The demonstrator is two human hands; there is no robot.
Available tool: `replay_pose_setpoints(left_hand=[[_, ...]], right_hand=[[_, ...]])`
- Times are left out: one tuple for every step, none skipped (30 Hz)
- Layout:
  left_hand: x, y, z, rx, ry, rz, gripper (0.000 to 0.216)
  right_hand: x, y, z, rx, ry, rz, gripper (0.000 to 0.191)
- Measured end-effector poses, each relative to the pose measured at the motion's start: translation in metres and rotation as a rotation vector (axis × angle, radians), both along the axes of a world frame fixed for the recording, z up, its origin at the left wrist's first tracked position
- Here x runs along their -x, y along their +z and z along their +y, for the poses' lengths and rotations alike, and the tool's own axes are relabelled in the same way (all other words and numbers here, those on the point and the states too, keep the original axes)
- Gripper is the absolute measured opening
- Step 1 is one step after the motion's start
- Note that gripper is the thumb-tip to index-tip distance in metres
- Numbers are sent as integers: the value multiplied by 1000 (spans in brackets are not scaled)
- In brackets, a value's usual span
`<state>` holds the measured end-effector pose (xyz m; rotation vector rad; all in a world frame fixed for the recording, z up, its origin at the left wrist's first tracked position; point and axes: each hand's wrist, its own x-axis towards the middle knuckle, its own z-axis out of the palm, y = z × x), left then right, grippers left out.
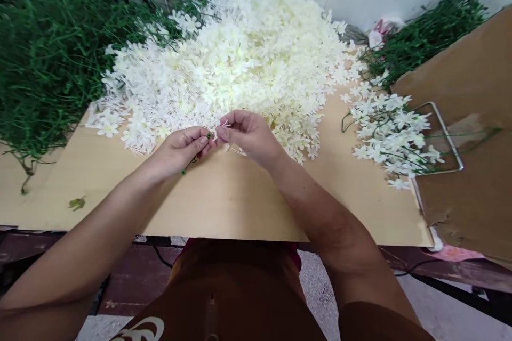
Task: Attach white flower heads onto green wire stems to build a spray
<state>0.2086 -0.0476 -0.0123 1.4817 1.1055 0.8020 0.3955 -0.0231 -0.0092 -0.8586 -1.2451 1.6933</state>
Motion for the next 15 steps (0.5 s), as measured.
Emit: replay_pose_setpoints(left_hand=[[-3, -4, -1, 11, -14, -2, 31], [-4, -7, -1, 15, -17, -2, 29], [-5, -10, -1, 15, -13, 1, 28], [-4, -12, 0, 12, -7, 7, 27], [-3, -14, 0, 4, -3, 18, 27], [-2, -16, 1, -7, -5, 30, 27], [-1, -17, 2, -19, -12, 44, 27], [0, -18, 2, -31, -22, 57, 27], [1, -19, 3, -43, -32, 64, 27], [2, -20, 3, -49, -45, 67, 27], [2, -20, 4, -49, -56, 63, 27], [3, -20, 5, -45, -66, 56, 27], [3, -20, 5, -39, -74, 50, 26], [4, -20, 5, -31, -79, 45, 26], [4, -20, 6, -25, -81, 43, 26]], right_hand=[[-2, -4, -3, 29, 0, -1, 44], [-3, -7, -4, 54, 1, 1, 44], [-4, -10, -5, 76, 7, 4, 44], [-5, -13, -6, 92, 16, 7, 43], [-5, -15, -5, 103, 32, 4, 43], [-5, -17, -5, 109, 49, -3, 43], [-4, -18, -4, 114, 65, -11, 42], [-4, -19, -3, 121, 77, -14, 42], [-3, -20, -2, 129, 87, -11, 42], [-3, -20, -2, 139, 94, -1, 42], [-3, -21, -1, 148, 100, 13, 42], [-3, -21, -1, 157, 102, 27, 42], [-3, -20, -1, 162, 106, 35, 42], [-3, -20, -1, 163, 108, 35, 41], [-4, -20, -1, 160, 108, 27, 41]])
